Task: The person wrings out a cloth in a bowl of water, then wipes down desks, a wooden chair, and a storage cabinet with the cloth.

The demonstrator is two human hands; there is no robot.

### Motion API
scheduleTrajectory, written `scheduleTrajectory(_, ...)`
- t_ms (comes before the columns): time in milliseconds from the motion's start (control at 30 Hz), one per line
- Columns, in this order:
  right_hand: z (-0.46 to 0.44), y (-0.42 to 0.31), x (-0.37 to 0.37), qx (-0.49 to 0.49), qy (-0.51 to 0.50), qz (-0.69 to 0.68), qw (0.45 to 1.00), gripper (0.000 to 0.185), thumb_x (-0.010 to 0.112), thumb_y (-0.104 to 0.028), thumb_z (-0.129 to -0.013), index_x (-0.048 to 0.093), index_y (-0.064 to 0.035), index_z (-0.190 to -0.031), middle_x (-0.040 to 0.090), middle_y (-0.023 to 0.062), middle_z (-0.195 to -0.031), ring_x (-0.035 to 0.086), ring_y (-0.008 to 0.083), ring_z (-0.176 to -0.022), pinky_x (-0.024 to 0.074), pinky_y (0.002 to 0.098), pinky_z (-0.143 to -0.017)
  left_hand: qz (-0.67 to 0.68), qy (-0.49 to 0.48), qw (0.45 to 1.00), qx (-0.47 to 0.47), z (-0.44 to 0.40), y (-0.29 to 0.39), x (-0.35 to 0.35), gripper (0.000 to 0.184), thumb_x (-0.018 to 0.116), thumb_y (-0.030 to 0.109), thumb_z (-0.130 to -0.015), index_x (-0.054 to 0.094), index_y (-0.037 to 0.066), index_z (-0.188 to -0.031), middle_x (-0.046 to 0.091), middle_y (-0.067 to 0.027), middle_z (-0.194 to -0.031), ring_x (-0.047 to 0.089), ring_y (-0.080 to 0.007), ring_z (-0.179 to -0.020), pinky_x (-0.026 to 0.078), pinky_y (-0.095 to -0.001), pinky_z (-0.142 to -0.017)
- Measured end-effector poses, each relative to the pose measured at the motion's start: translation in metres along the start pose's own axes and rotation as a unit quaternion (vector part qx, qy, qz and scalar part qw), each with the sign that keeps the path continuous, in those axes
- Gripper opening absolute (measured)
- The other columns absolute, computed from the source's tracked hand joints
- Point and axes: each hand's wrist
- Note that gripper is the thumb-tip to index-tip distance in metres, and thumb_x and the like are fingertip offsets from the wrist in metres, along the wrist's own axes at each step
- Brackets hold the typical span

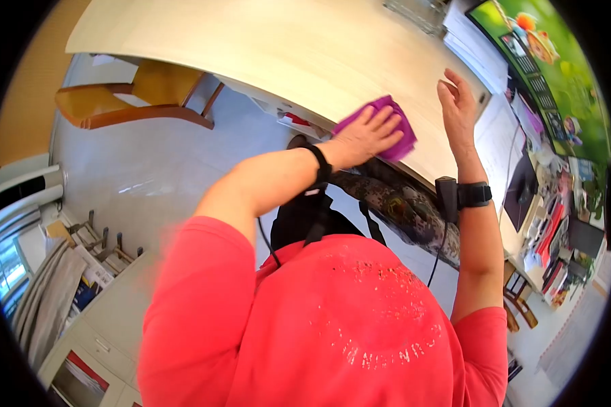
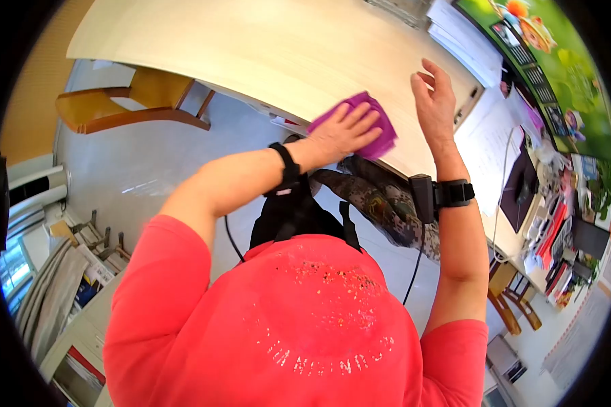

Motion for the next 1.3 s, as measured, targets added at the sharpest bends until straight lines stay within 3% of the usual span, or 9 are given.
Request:
scheduleTrajectory(133, 0.027, -0.037, -0.006, -0.042, 0.005, 0.012, 0.999, 0.034, 0.056, -0.012, -0.088, 0.051, 0.0004, -0.119, 0.052, 0.0120, -0.114, 0.057, 0.0196, -0.102, 0.0488, 0.0287, -0.079, 0.050, -0.008, 0.998, 0.042, -0.036, 0.033, 0.021, 0.048, 0.049, 0.015, -0.081, 0.044, 0.015, -0.130, 0.038, -0.0131, -0.138, 0.033, -0.0340, -0.129, 0.028, -0.0516, -0.101)
scheduleTrajectory(267, 0.074, -0.060, -0.052, -0.080, 0.009, 0.093, 0.992, 0.036, 0.058, -0.008, -0.085, 0.050, -0.0031, -0.121, 0.052, 0.0120, -0.114, 0.058, 0.0205, -0.100, 0.0465, 0.0309, -0.081, 0.071, -0.089, 0.992, 0.055, -0.010, -0.003, -0.016, 0.055, 0.048, 0.008, -0.081, 0.040, 0.020, -0.133, 0.031, -0.0082, -0.145, 0.028, -0.0260, -0.134, 0.024, -0.0475, -0.107)
scheduleTrajectory(500, 0.208, -0.058, -0.147, 0.064, 0.179, 0.180, 0.965, 0.040, 0.054, 0.001, -0.084, 0.049, -0.0025, -0.123, 0.052, 0.0100, -0.118, 0.057, 0.0182, -0.100, 0.0446, 0.0295, -0.084, -0.102, -0.221, 0.969, 0.037, 0.076, -0.116, -0.069, 0.062, 0.049, 0.004, -0.079, 0.033, 0.014, -0.138, 0.022, -0.0128, -0.148, 0.018, -0.0308, -0.138, 0.022, -0.0485, -0.108)
scheduleTrajectory(700, 0.268, -0.054, -0.124, 0.183, 0.282, 0.099, 0.937, 0.035, 0.051, 0.001, -0.087, 0.049, -0.0025, -0.122, 0.051, 0.0091, -0.115, 0.056, 0.0165, -0.097, 0.0450, 0.0275, -0.083, -0.025, -0.219, 0.973, 0.068, 0.006, -0.029, -0.028, 0.068, 0.050, 0.003, -0.077, 0.028, 0.013, -0.141, 0.017, -0.0145, -0.149, 0.013, -0.0348, -0.138, 0.018, -0.0566, -0.106)
scheduleTrajectory(833, 0.261, -0.058, -0.086, 0.154, 0.284, 0.060, 0.945, 0.037, 0.053, 0.004, -0.084, 0.049, -0.0012, -0.120, 0.051, 0.0091, -0.112, 0.056, 0.0158, -0.094, 0.0461, 0.0265, -0.080, 0.008, -0.173, 0.972, 0.161, -0.040, 0.019, -0.005, 0.064, 0.050, 0.007, -0.078, 0.031, 0.012, -0.139, 0.022, -0.0152, -0.147, 0.017, -0.0368, -0.136, 0.021, -0.0579, -0.102)
scheduleTrajectory(867, 0.257, -0.064, -0.079, 0.138, 0.275, 0.088, 0.947, 0.038, 0.053, 0.005, -0.083, 0.050, -0.0012, -0.120, 0.051, 0.0108, -0.114, 0.057, 0.0177, -0.094, 0.0462, 0.0274, -0.080, -0.023, -0.186, 0.965, 0.183, -0.043, 0.023, -0.005, 0.062, 0.050, 0.008, -0.079, 0.032, 0.012, -0.138, 0.022, -0.0115, -0.147, 0.018, -0.0326, -0.137, 0.022, -0.0570, -0.102)
scheduleTrajectory(1033, 0.276, -0.078, -0.053, 0.111, 0.270, 0.207, 0.934, 0.038, 0.055, 0.004, -0.081, 0.050, -0.0015, -0.119, 0.050, 0.0139, -0.117, 0.056, 0.0228, -0.097, 0.0439, 0.0329, -0.087, -0.144, -0.177, 0.873, 0.430, -0.032, -0.019, -0.030, 0.060, 0.047, 0.020, -0.083, 0.033, 0.013, -0.140, 0.019, -0.0033, -0.150, 0.018, -0.0202, -0.138, 0.020, -0.0387, -0.108)
scheduleTrajectory(1100, 0.296, -0.086, -0.040, 0.124, 0.288, 0.273, 0.910, 0.037, 0.054, 0.002, -0.082, 0.050, -0.0017, -0.119, 0.050, 0.0133, -0.117, 0.056, 0.0221, -0.099, 0.0427, 0.0332, -0.089, -0.249, -0.173, 0.809, 0.504, -0.014, -0.039, -0.037, 0.059, 0.047, 0.021, -0.082, 0.035, 0.007, -0.138, 0.024, -0.0056, -0.148, 0.019, -0.0222, -0.137, 0.019, -0.0376, -0.109)
scheduleTrajectory(1300, 0.377, -0.116, 0.042, 0.281, 0.406, 0.162, 0.855, 0.036, 0.054, 0.000, -0.084, 0.050, -0.0029, -0.120, 0.050, 0.0122, -0.118, 0.057, 0.0214, -0.098, 0.0446, 0.0312, -0.084, -0.459, -0.261, 0.597, 0.605, 0.091, -0.141, -0.038, 0.057, 0.040, 0.023, -0.087, 0.033, -0.006, -0.136, 0.029, -0.0167, -0.144, 0.024, -0.0283, -0.135, 0.011, -0.0407, -0.114)
Point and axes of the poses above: each hand's wrist, its own z-axis away from the middle knuckle, its own x-axis out of the palm, y = z × x
